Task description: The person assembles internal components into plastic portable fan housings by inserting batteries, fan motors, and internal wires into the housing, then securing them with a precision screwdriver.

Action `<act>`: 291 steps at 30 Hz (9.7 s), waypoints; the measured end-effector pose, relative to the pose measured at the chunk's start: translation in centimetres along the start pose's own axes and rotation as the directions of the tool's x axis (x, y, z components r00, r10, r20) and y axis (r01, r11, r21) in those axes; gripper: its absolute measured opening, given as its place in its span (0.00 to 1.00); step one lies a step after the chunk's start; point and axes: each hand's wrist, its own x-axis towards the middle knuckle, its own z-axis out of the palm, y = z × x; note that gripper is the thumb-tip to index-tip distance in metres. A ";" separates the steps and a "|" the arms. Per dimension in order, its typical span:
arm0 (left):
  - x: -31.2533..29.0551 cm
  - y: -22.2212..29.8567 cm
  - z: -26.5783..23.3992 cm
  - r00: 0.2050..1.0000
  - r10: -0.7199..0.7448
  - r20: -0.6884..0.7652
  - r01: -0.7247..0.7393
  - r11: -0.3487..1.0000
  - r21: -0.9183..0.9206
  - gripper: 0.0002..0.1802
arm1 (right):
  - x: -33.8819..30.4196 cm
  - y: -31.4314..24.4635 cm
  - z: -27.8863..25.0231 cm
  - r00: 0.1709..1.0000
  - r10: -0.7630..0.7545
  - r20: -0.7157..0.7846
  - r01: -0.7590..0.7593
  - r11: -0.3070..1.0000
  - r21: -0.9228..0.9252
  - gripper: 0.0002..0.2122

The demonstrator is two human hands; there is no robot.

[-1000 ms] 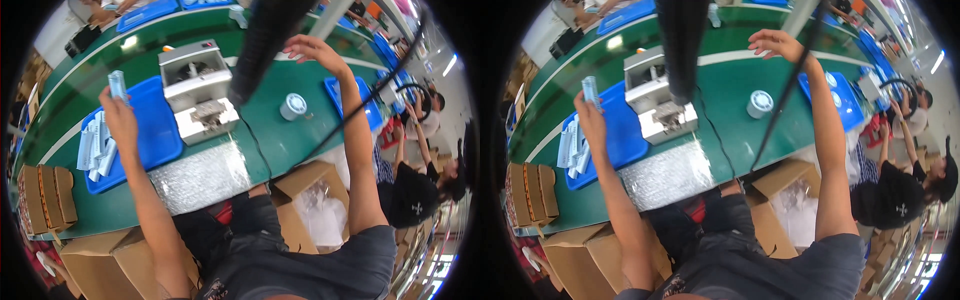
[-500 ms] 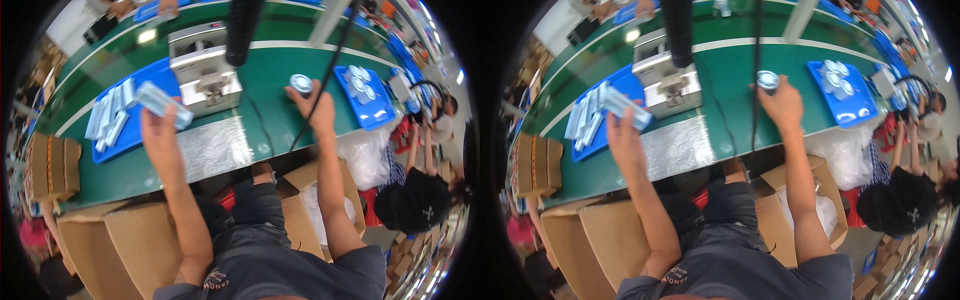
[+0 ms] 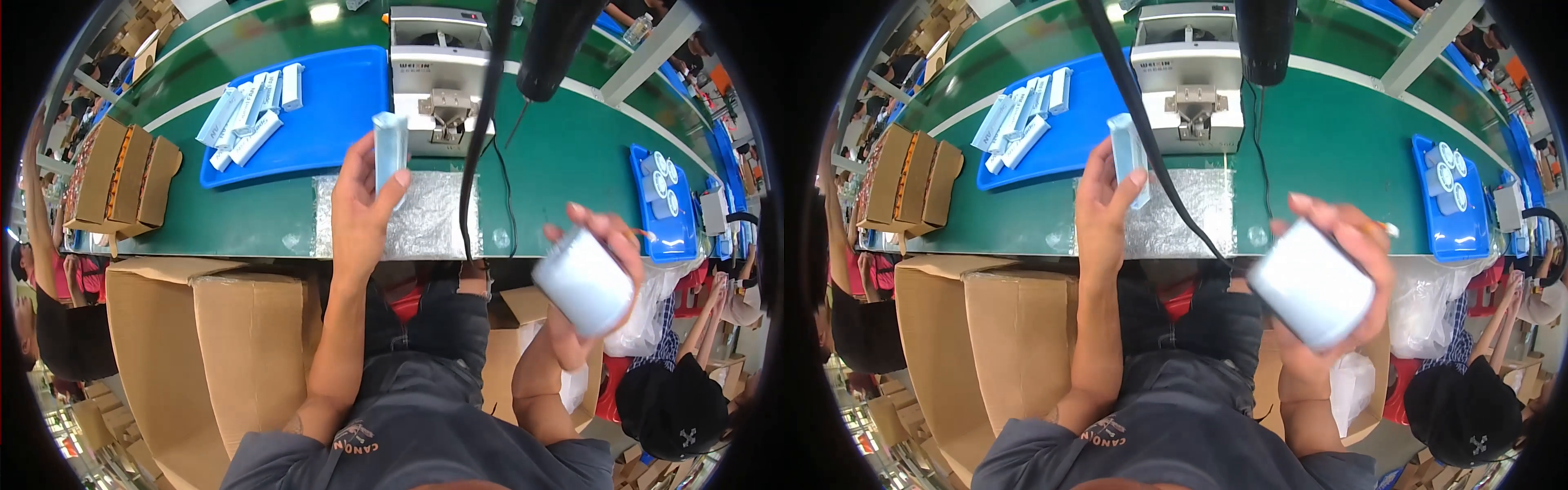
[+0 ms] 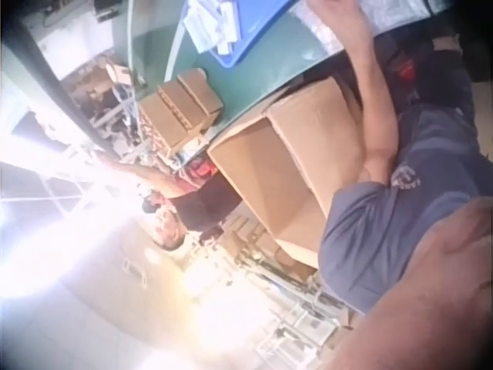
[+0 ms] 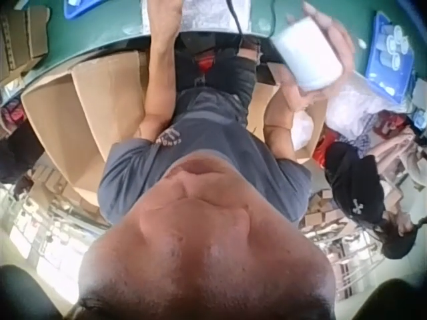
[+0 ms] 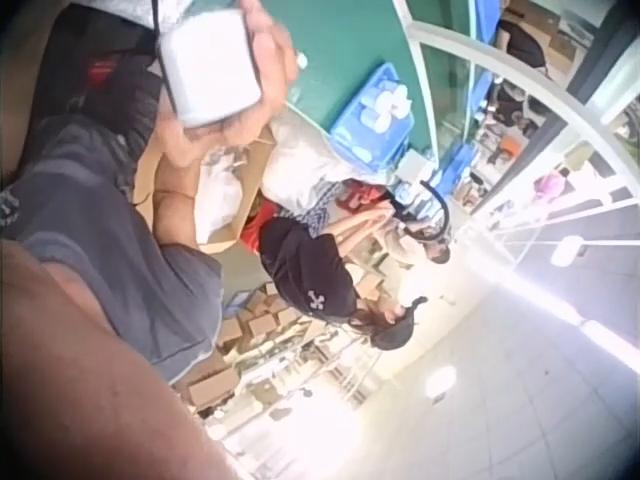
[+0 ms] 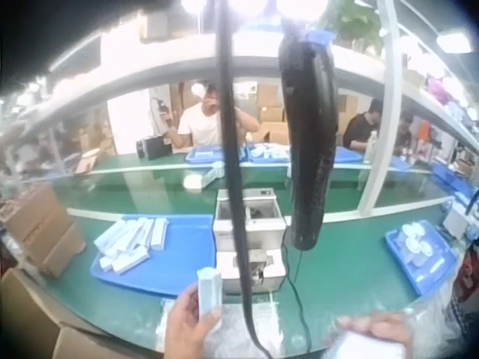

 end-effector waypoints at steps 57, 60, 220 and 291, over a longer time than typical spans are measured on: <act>-1.2 -1.2 -0.2 0.894 0.185 0.408 -0.367 0.825 0.431 0.34 | 1.0 5.9 3.2 0.832 0.515 0.208 -0.482 0.855 -0.189 0.20; -1.1 -1.5 -0.5 0.901 0.174 0.396 -0.347 0.837 0.422 0.34 | 0.2 6.5 3.3 0.872 0.447 0.198 -0.407 0.889 -0.211 0.19; 0.4 0.2 -1.6 0.987 -0.128 -0.099 0.108 0.977 -0.183 0.24 | 3.0 -1.1 -2.4 0.745 -0.068 0.664 0.245 0.953 -0.176 0.24; -1.1 0.1 1.2 0.940 0.288 0.181 -0.329 0.904 0.271 0.40 | 4.7 7.8 5.2 0.852 0.362 0.377 -0.406 0.913 0.041 0.18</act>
